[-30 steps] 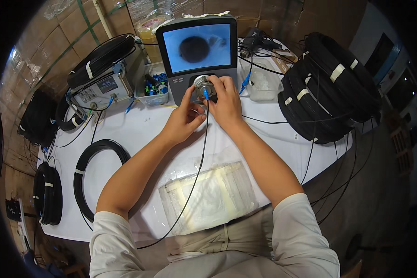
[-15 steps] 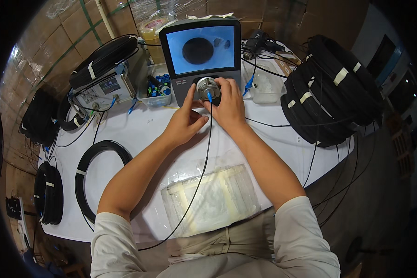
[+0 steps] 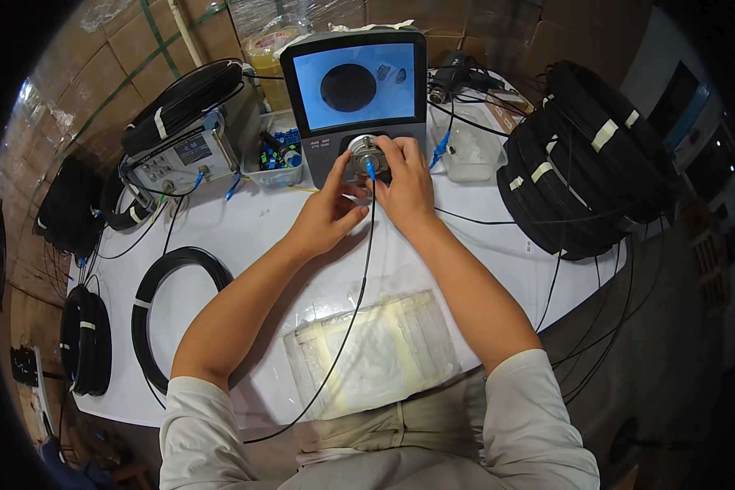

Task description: The person is seen inspecting fiber optic cables using a specialized screen and equipment.

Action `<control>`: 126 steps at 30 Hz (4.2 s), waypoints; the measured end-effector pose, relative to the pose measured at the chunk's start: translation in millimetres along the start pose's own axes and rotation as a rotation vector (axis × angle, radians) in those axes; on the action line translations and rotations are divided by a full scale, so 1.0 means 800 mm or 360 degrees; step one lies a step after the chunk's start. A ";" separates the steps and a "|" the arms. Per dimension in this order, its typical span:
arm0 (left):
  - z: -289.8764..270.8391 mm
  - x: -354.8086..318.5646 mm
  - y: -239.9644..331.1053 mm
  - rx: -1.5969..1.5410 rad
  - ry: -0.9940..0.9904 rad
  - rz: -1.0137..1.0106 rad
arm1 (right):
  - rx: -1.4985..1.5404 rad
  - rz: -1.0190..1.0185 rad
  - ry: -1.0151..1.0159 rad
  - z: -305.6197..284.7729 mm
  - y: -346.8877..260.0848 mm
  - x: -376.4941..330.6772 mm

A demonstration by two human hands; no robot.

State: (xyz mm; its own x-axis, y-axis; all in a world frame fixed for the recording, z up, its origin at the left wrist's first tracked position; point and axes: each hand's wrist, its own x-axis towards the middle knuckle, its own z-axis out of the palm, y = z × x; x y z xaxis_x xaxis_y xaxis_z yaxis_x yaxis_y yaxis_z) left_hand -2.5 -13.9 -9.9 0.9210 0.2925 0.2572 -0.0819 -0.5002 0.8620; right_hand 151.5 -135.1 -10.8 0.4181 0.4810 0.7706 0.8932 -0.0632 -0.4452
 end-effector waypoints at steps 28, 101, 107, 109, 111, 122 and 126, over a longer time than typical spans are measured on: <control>0.003 0.001 -0.004 -0.0021 0.0020 -0.0015 | 0.0032 0.0023 -0.0009 -0.006 -0.005 0.002; 0.003 -0.013 0.001 0.0315 -0.0009 0.0085 | 0.0103 -0.0156 0.0092 -0.022 -0.004 -0.013; 0.001 -0.011 -0.009 0.0382 0.0030 0.0189 | 0.0041 -0.0269 0.0067 -0.030 -0.020 -0.012; -0.002 -0.007 -0.008 0.0488 0.0012 0.0154 | -0.0127 -0.0462 0.0167 -0.032 -0.023 -0.005; -0.003 -0.005 -0.008 0.0591 0.0070 0.0227 | -0.0080 -0.0450 0.0180 -0.034 -0.025 -0.001; -0.002 -0.015 0.001 0.0876 -0.0103 0.0269 | 0.0938 0.0291 -0.0495 -0.129 -0.126 -0.093; -0.003 -0.042 0.032 0.0640 -0.0430 0.0115 | 0.1163 0.0705 -0.0607 -0.164 -0.148 -0.159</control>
State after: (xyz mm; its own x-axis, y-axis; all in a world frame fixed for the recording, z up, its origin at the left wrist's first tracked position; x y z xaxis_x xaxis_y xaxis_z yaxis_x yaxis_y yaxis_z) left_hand -36.7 -34.3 4.6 0.9886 0.0502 0.1418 -0.0447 -0.8022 0.5954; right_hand 14.1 -303.9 3.8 0.4974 0.8071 0.3180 0.2856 0.1938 -0.9385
